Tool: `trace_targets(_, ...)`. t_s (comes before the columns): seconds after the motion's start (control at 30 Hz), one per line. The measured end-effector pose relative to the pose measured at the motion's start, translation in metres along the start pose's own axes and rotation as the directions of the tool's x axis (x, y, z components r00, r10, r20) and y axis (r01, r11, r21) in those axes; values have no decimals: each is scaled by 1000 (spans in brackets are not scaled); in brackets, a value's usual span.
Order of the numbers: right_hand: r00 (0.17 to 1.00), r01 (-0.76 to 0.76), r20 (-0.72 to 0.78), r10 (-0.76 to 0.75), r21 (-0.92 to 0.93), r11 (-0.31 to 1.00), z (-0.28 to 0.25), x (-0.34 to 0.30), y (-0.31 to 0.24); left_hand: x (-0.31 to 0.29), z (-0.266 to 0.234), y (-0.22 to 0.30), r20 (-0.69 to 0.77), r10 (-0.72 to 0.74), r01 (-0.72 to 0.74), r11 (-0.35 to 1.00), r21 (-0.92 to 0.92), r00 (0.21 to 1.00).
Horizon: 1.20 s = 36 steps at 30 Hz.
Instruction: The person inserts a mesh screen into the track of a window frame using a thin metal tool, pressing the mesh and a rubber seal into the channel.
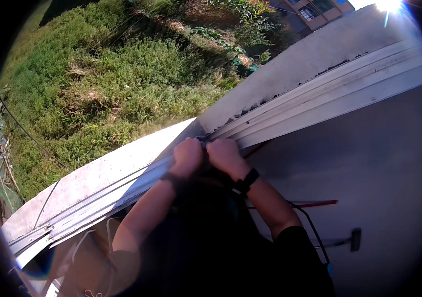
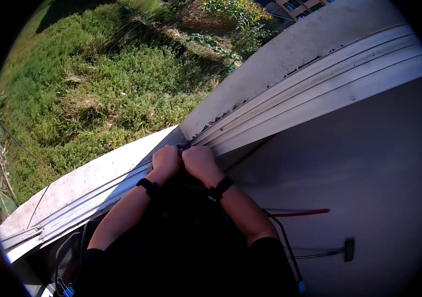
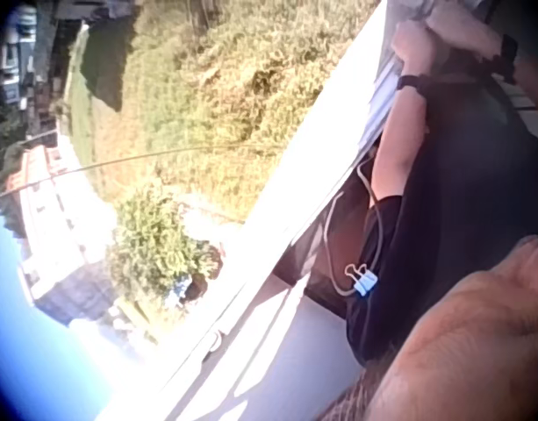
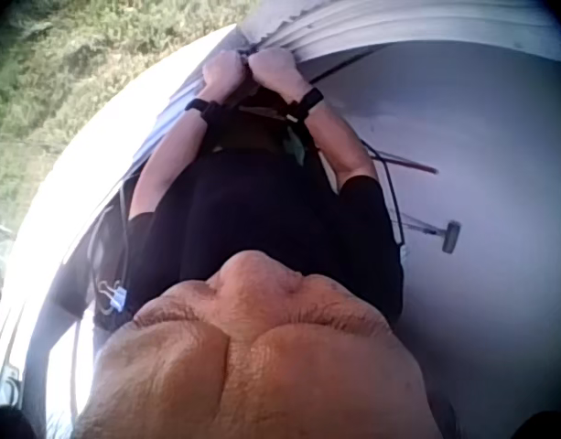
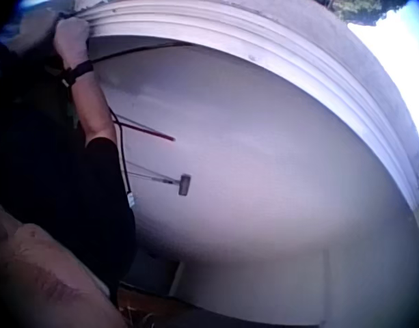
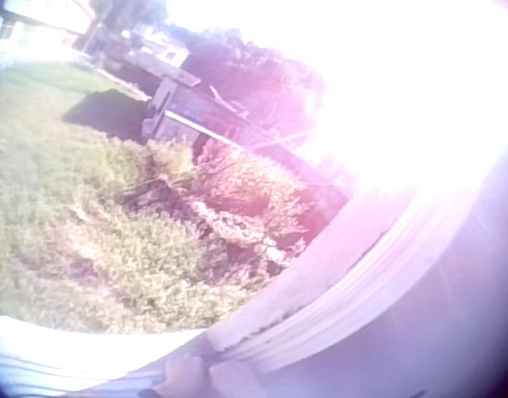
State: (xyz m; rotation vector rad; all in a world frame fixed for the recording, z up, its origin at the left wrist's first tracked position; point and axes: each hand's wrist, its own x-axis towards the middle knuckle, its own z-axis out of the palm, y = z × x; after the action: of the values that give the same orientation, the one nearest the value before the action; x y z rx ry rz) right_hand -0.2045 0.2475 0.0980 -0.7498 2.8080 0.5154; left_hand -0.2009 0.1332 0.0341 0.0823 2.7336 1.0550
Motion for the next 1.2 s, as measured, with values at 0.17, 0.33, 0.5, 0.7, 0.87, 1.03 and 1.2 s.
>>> trace_targets(0.17,998,-42,-51,49,133,990,8,-4,5,11,1,-5,57,-57,63,992,-109,997)
trace_targets(0.33,978,-79,-161,131,293,953,30,-18,-6,17,8,-19,67,-67,78,982,-173,995)
trace_targets(0.5,915,-94,-270,300,579,810,49,-40,-14,7,1,-19,38,-73,80,967,-241,997)
trace_targets(0.7,827,-172,-269,494,715,678,50,-68,-27,4,36,-17,-150,26,-94,880,-465,988)
trace_targets(0.87,798,-230,102,594,963,143,62,-45,-32,24,18,5,70,9,10,964,-266,998)
trace_targets(1.03,831,-63,458,316,642,-764,61,-41,-38,25,7,4,109,82,-36,928,-372,991)
trace_targets(1.2,765,24,572,296,434,-901,50,-39,-52,24,12,-6,118,165,-128,954,-270,979)
